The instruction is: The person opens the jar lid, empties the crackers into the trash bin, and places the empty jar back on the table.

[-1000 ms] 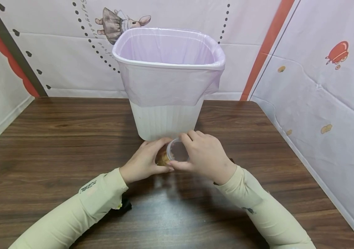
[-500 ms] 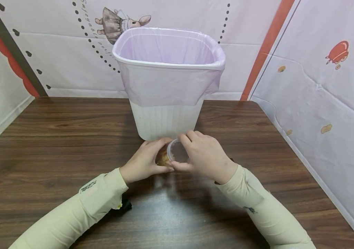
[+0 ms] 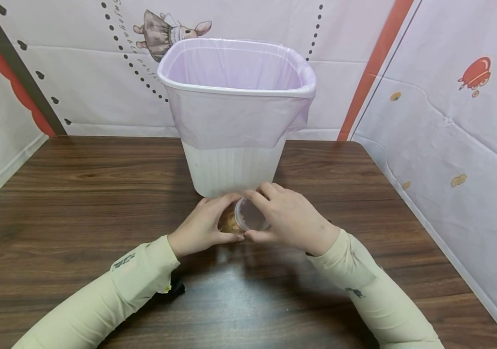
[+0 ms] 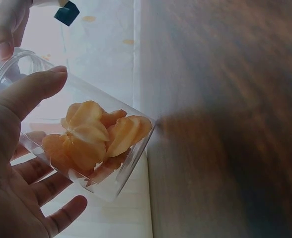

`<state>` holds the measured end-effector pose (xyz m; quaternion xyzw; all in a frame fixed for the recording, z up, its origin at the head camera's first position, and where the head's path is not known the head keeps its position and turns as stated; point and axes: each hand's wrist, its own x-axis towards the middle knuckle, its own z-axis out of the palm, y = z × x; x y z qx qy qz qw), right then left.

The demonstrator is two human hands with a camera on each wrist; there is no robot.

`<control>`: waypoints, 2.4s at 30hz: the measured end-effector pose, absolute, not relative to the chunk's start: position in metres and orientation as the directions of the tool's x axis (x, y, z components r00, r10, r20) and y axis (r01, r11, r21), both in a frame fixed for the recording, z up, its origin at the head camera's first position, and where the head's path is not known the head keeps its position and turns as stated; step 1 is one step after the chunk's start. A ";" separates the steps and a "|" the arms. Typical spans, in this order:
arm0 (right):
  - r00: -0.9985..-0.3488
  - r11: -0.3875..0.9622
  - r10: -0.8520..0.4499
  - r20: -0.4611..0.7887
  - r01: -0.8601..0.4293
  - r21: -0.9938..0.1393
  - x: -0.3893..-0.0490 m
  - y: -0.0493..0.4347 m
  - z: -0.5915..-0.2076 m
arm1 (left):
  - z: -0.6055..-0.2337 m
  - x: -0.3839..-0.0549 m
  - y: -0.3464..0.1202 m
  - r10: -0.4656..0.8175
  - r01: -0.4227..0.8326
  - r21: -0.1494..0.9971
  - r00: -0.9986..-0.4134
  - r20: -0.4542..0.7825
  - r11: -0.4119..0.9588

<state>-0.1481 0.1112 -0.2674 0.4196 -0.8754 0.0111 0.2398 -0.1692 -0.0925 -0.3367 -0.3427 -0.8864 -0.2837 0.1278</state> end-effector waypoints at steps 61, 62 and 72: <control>-0.469 0.514 -0.814 0.342 -0.856 0.049 -0.151 0.122 -0.255 | -0.335 -0.170 -0.092 0.552 0.688 0.454 -0.725 0.412 0.566; -0.473 0.518 -0.812 0.342 -0.854 0.050 -0.151 0.122 -0.254 | -0.335 -0.170 -0.092 0.551 0.688 0.459 -0.725 0.412 0.562; -0.505 0.551 -0.791 0.346 -0.834 0.042 -0.151 0.123 -0.254 | -0.336 -0.171 -0.093 0.538 0.671 0.466 -0.741 0.402 0.576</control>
